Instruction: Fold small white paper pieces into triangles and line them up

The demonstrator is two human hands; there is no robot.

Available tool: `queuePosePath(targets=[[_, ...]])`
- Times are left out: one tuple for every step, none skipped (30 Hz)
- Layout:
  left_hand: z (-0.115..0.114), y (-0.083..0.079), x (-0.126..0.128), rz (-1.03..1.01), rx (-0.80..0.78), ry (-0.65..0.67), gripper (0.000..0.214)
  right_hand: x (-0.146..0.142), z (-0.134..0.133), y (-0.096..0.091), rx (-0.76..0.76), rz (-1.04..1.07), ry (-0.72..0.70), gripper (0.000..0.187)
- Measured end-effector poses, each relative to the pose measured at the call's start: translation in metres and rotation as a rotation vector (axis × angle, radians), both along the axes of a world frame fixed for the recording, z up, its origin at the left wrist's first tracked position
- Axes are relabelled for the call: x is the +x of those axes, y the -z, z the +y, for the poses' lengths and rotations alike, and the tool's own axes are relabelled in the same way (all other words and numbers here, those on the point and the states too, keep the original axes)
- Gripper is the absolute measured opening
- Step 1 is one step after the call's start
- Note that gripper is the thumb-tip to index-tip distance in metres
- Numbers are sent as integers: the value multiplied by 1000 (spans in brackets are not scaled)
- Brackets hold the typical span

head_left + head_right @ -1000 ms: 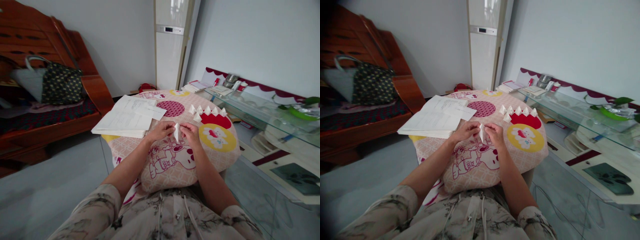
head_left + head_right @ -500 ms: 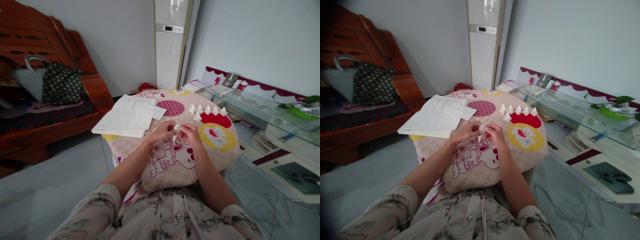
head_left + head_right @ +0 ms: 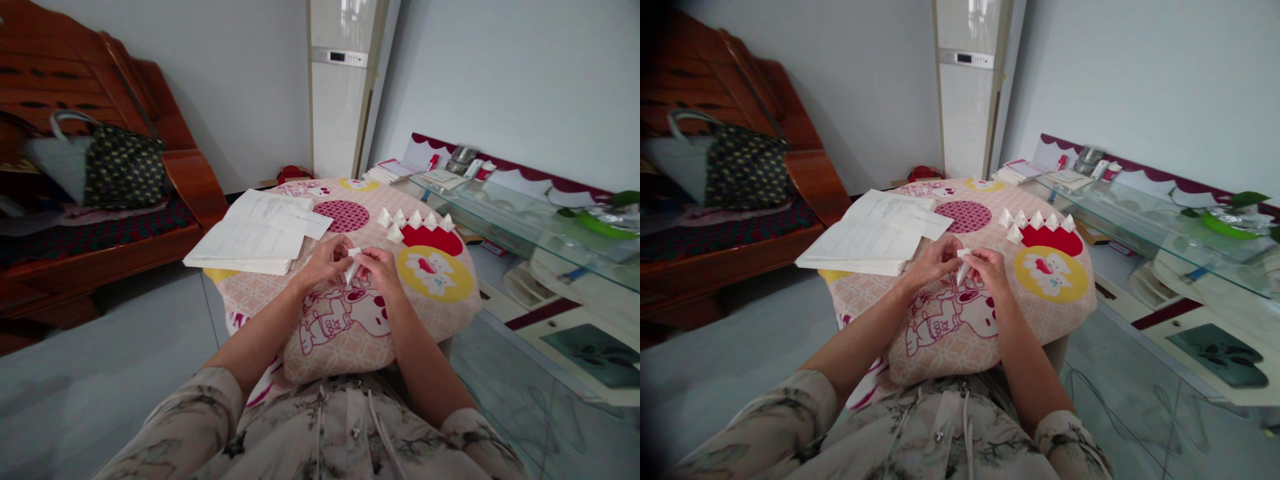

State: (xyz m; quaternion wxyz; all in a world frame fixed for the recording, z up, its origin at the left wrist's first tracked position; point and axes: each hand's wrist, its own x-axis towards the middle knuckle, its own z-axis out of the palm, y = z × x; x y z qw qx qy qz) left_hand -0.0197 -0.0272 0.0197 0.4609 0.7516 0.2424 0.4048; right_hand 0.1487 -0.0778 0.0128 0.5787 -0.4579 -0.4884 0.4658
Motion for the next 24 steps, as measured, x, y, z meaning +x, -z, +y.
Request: queuePosePath(targets=[[-1, 0, 0, 10, 29, -15, 20, 0, 0, 0, 4, -8, 5, 32], [-1, -1, 0, 21, 56, -25, 18, -1, 0, 0, 9, -12, 9, 32], [-2, -1, 0, 34, 76, -29, 16, -1, 0, 0, 14, -17, 12, 32], [-2, -1, 0, 49, 90, -30, 14, 0, 0, 0, 17, -22, 15, 32], [-2, -2, -1, 61, 98, -29, 13, 0, 0, 1, 18, -29, 17, 32], [-2, -2, -1, 71, 102, -29, 12, 0, 1, 2, 17, -38, 18, 32], [-2, -2, -1, 78, 104, -30, 13, 1, 1, 3, 16, -49, 18, 32], [-1, -2, -1, 83, 105, -33, 13, 2, 2, 4, 16, -60, 17, 32], [-1, -3, -2, 86, 107, -39, 12, 2, 3, 5, 17, -70, 16, 32], [-1, -3, -2, 89, 107, -45, 12, 3, 3, 7, 19, -78, 16, 32], [-1, -3, -2, 93, 107, -51, 12, 4, 4, 8, 22, -85, 17, 32], [-1, -3, -2, 98, 107, -57, 12, 4, 4, 9, 23, -93, 16, 32], [-1, -3, -2, 103, 109, -63, 12, 4, 5, 10, 25, -101, 18, 32], [-1, -2, -2, 107, 112, -69, 13, 4, 5, 10, 26, -111, 21, 32], [-1, -2, -2, 113, 115, -74, 13, 3, 4, 9, 29, -126, 25, 31], [-1, -2, -2, 118, 119, -79, 13, 2, 4, 8, 33, -144, 30, 30], [-1, -1, -2, 123, 123, -82, 13, 1, 3, 7, 38, -165, 37, 29], [0, -1, -2, 128, 128, -83, 13, 0, 2, 6, 44, -188, 46, 28], [0, -1, -2, 132, 133, -83, 12, -1, 2, 5, 49, -212, 56, 26], [0, -1, -2, 136, 137, -81, 12, -2, 1, 5, 53, -234, 71, 25], [0, 0, -2, 139, 142, -79, 12, -3, 0, 4, 57, -256, 90, 24], [0, 0, -2, 141, 147, -79, 12, -4, 0, 4, 62, -275, 111, 22], [0, 0, -2, 142, 152, -80, 13, -5, 0, 4, 68, -294, 131, 21], [0, 0, -2, 143, 158, -82, 13, -6, 0, 4, 74, -311, 149, 20]])
